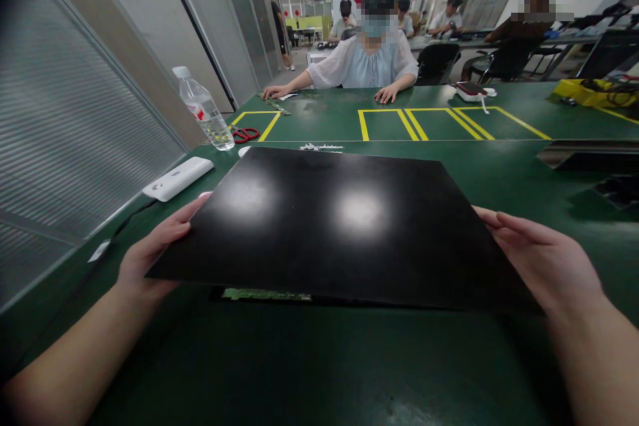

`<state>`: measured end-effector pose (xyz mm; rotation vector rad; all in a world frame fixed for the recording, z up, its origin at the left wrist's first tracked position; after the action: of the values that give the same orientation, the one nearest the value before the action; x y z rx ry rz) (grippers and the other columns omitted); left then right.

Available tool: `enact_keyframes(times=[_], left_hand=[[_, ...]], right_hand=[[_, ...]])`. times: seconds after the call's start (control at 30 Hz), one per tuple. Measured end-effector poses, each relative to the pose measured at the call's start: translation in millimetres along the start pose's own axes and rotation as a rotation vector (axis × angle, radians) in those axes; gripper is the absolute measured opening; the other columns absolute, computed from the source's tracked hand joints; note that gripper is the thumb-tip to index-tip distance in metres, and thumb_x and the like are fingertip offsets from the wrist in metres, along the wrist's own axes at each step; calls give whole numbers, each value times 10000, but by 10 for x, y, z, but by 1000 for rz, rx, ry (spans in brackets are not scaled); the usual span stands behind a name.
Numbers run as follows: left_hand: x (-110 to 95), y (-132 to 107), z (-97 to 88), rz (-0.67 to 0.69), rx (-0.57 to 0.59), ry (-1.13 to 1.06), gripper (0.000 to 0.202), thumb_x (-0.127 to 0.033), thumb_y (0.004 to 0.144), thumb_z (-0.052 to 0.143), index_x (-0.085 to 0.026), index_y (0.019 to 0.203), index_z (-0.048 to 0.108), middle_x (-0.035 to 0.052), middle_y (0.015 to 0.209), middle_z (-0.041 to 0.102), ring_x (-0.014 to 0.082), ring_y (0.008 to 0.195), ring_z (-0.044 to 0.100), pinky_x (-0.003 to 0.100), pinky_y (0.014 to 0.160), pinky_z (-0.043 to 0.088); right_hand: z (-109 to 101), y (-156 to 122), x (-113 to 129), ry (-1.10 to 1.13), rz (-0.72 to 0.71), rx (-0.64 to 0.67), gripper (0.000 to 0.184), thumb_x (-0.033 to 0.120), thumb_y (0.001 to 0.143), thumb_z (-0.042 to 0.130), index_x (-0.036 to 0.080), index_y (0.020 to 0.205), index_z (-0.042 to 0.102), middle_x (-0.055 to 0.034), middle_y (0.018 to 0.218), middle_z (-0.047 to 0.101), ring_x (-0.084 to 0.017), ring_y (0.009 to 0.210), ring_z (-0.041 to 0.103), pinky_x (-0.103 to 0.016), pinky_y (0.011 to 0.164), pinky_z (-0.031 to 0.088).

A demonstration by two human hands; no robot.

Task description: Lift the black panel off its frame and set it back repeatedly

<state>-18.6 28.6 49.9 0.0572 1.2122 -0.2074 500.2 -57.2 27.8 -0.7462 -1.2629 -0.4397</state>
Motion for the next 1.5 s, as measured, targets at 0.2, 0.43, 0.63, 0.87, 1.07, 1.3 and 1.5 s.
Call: enact_keyframes(times=[0.2, 0.43, 0.63, 0.87, 1.07, 1.3, 1.5], left_hand=[[-96, -16, -45, 113, -157, -32, 470, -240, 721, 824, -202, 1190, 827, 48, 1183, 848, 287, 1064, 792, 309, 894, 664], [-75, -28, -1, 77, -165, 40, 508, -266, 731, 823, -258, 1239, 814, 29, 1227, 837, 338, 1197, 752, 379, 905, 669], [54, -16, 5, 0, -127, 0, 624, -244, 680, 906, -226, 1290, 777, 53, 1202, 847, 304, 1016, 819, 360, 867, 685], [217, 8, 1, -73, -81, 7, 677, -221, 702, 934, -232, 1353, 748, 61, 1206, 849, 309, 1065, 820, 327, 869, 689], [332, 39, -37, -128, -56, 38, 814, -248, 733, 947, -229, 1491, 650, 99, 1321, 808, 360, 1232, 756, 367, 949, 677], [353, 54, 10, -153, 4, 83, 913, -305, 755, 946, -213, 1579, 564, 141, 1391, 768, 396, 1334, 688, 421, 1025, 647], [382, 60, -37, -199, -25, 102, 993, -294, 748, 955, -203, 1627, 500, 162, 1392, 763, 390, 1298, 714, 423, 1010, 652]], right_hand=[[173, -79, -69, 18, 229, 234, 532, 399, 753, 624, 253, 1244, 769, -162, 1276, 771, -276, 1091, 771, -319, 757, 671], [165, -50, -72, -48, 179, 207, 368, 367, 755, 634, 280, 1089, 760, -139, 1129, 811, -238, 987, 764, -278, 713, 632], [135, -38, -45, -120, 122, 135, 309, 329, 748, 656, 232, 1030, 735, -188, 1032, 806, -138, 590, 537, -190, 470, 454], [142, -32, -71, -142, 149, 59, 240, 331, 727, 616, 207, 903, 722, -191, 978, 802, -112, 529, 417, -187, 437, 384], [81, 40, -115, -155, 115, 56, 189, 309, 736, 615, 211, 864, 712, -170, 970, 803, -115, 537, 404, -195, 451, 391], [90, 26, -81, -212, 42, 25, 279, 399, 578, 700, 216, 788, 686, -150, 887, 796, -114, 532, 392, -230, 448, 385], [87, 74, -135, -378, -122, 61, 426, 547, 585, 748, 207, 838, 713, -135, 965, 792, -109, 523, 407, -279, 455, 370]])
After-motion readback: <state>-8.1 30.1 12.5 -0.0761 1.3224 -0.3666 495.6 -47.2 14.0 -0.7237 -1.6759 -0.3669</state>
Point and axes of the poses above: each hand's wrist, its own y-axis towards the middle knuckle, its own z-axis out of the palm, x = y × z, the point moved 4 cm from there along y, towards the middle knuckle
